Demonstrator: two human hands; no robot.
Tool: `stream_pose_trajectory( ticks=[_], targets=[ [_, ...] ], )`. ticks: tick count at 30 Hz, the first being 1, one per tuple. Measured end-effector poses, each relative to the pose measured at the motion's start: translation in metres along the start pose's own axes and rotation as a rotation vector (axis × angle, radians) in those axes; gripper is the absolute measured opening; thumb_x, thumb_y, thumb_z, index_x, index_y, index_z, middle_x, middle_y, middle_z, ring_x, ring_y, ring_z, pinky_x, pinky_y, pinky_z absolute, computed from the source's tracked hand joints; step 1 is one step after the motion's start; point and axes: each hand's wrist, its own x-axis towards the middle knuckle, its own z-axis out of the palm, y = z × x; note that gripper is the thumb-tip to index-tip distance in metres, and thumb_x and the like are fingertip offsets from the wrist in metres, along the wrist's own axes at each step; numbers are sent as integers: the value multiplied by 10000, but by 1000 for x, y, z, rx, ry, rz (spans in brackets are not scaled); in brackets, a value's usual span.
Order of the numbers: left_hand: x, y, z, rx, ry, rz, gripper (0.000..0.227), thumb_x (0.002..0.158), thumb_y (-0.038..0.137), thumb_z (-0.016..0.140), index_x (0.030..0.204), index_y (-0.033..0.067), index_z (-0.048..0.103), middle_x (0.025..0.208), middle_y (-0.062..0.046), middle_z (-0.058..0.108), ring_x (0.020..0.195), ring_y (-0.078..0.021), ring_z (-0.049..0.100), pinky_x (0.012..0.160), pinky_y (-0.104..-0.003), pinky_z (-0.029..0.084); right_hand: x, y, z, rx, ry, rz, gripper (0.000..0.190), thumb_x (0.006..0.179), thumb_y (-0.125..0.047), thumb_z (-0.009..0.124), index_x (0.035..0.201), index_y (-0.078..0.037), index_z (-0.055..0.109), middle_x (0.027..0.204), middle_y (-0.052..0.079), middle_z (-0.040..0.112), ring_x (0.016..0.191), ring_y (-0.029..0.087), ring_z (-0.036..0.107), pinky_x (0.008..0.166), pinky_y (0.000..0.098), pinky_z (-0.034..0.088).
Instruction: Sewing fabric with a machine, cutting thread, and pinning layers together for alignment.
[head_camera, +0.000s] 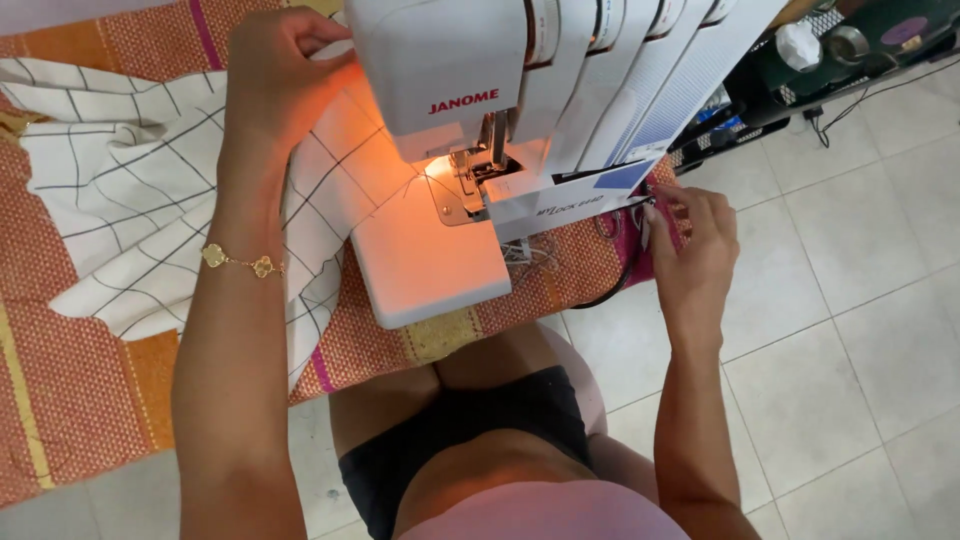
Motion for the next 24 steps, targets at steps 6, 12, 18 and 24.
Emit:
stream_pose_trajectory(
  ticks=[6,12,18,24],
  targets=[
    [1,-3,1,-59,94,-10,67,980,85,893,971,119,837,849,34,822,777,-8,748,765,-188,639,5,3,21,-92,-131,6,340,1024,-75,782,1333,-24,651,1297,173,625,1190,365,555,949,471,508],
    [0,8,1,-44,93,-2,52,989,70,885,997,103,846,881,20,850,761,-4,754,782,-196,653,0,11,31,-191,-102,-88,430,960,-89,866,1317,13,648,1287,197,653,1109,398,582,912,512,512],
    [0,4,0,-51,67,-47,175,1068,127,945,953,106,814,742,89,734,636,43,505,671,-169,499,13,26,51,-399,-181,-102,232,916,5,629,1122,-16,525,970,175,521,663,400,495,552,522,394],
    [1,7,0,-109,74,-30,55,980,48,813,1013,87,832,851,11,824,759,-36,736,795,-217,660,55,29,33,-426,-479,84,579,985,-205,668,1479,17,463,942,267,704,789,532,695,607,635,549]
  ],
)
